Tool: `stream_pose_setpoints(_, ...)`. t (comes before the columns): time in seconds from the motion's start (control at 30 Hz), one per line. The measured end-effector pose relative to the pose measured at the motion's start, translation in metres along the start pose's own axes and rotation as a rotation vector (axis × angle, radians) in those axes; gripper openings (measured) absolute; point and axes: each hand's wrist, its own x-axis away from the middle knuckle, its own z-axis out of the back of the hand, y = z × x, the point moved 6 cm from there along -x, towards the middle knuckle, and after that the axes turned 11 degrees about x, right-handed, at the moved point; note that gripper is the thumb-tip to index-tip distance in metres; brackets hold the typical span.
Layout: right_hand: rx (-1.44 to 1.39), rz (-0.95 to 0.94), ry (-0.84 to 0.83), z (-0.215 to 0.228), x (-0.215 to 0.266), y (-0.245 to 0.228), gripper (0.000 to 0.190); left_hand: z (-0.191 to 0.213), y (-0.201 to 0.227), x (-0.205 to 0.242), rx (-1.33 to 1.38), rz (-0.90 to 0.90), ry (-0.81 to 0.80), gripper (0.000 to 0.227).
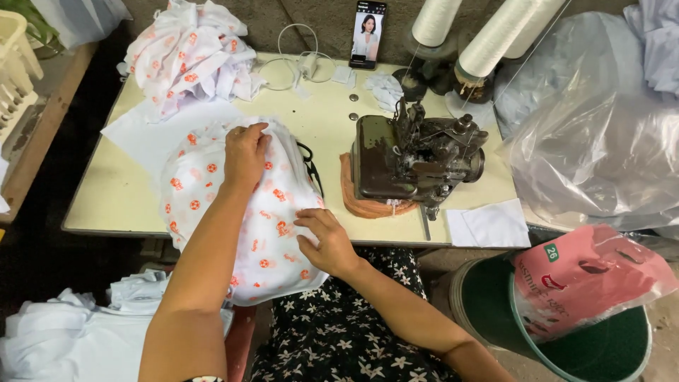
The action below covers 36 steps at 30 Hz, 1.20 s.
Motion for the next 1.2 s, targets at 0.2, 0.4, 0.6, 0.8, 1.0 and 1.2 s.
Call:
stream_pose_setpoints(0.2,0.017,0.020,0.019,0.001,0.001,-0.003,0.027,-0.009,-0.003,-0.002,-0.105,-0.038,-0.051,0.020)
stream_pose_setpoints(0.4,0.010,0.033,0.023,0.004,0.000,-0.007,0.027,-0.006,0.004,-0.002,-0.241,-0.145,0.019,0.005)
stream_pose_setpoints(0.6,0.012,0.035,0.028,0.005,0.000,-0.008,0.027,-0.016,-0.007,0.001,-0.310,-0.226,0.076,0.011)
stream_pose_setpoints(0.8,0.010,0.041,0.018,0.006,0.001,-0.007,0.028,-0.022,-0.002,0.003,-0.341,-0.147,-0.164,0.025)
stream_pose_setpoints(1.0,-0.010,0.034,0.001,0.009,0.000,-0.007,0.028,0.019,0.046,0.020,-0.313,0.273,-0.737,0.010)
stream_pose_setpoints(1.2,0.061,0.035,0.036,0.003,0.010,-0.003,0.040,0.085,0.081,0.078,-0.306,0.301,-0.815,0.006)
